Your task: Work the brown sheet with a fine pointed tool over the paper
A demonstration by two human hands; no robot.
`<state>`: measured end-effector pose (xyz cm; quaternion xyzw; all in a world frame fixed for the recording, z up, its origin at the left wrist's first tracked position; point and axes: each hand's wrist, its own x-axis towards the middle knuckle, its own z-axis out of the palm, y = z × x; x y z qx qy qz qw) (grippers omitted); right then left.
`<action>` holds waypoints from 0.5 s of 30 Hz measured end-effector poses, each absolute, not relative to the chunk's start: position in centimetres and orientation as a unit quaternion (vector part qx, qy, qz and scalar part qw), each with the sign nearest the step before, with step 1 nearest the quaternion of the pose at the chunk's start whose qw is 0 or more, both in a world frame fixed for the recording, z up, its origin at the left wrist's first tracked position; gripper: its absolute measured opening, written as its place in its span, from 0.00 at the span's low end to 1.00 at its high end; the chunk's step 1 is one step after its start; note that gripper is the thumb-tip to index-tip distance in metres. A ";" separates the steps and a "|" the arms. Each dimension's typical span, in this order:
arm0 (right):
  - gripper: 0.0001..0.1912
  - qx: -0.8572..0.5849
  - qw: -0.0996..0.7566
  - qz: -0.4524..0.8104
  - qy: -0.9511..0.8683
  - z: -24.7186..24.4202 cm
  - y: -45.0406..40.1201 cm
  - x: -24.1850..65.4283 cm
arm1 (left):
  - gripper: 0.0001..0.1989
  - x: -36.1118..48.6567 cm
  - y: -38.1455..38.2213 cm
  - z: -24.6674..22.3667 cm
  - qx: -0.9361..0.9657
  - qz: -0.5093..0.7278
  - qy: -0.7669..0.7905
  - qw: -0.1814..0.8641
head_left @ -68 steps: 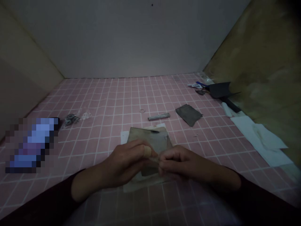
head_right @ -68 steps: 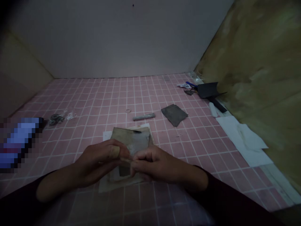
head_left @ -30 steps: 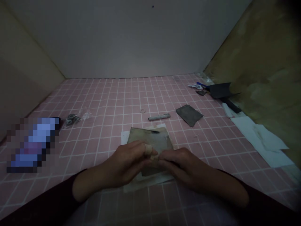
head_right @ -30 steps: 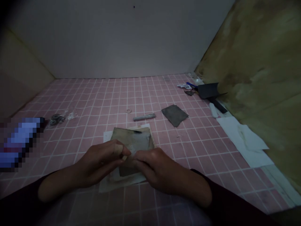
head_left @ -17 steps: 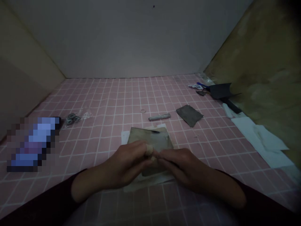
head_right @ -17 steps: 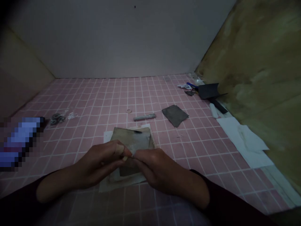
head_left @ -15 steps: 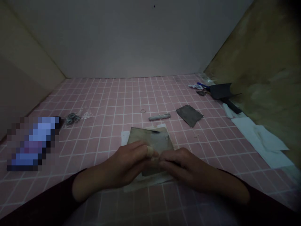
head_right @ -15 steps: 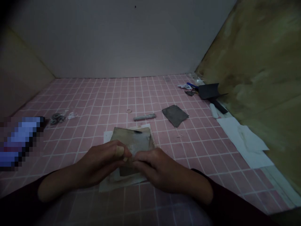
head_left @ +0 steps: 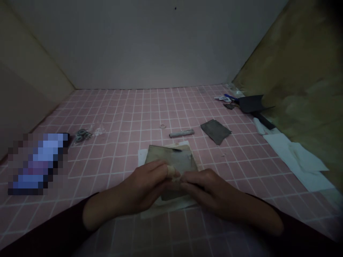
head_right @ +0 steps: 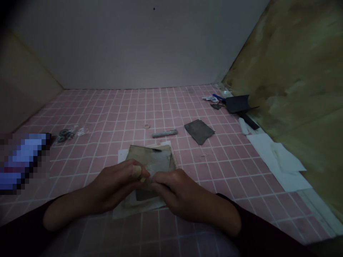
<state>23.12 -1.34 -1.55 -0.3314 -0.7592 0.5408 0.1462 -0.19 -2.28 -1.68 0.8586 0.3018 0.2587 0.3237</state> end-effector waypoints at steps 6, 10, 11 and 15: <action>0.16 -0.302 0.085 0.727 -0.610 -1.1 -0.7 23.4 | 0.09 -0.2 -2.2 -1.1 0.854 0.277 0.290 0.332; 0.13 -0.344 0.205 0.450 -0.798 -1.5 -1.7 23.1 | 0.05 -0.4 -2.0 -0.7 0.824 0.286 0.321 0.368; 0.12 -0.341 0.207 0.423 -0.814 -1.6 -1.9 23.1 | 0.05 -0.4 -2.0 -0.7 0.824 0.286 0.324 0.366; 0.14 -0.336 0.140 0.565 -0.741 -1.2 -1.4 23.3 | 0.07 -0.3 -2.1 -1.2 0.847 0.279 0.304 0.336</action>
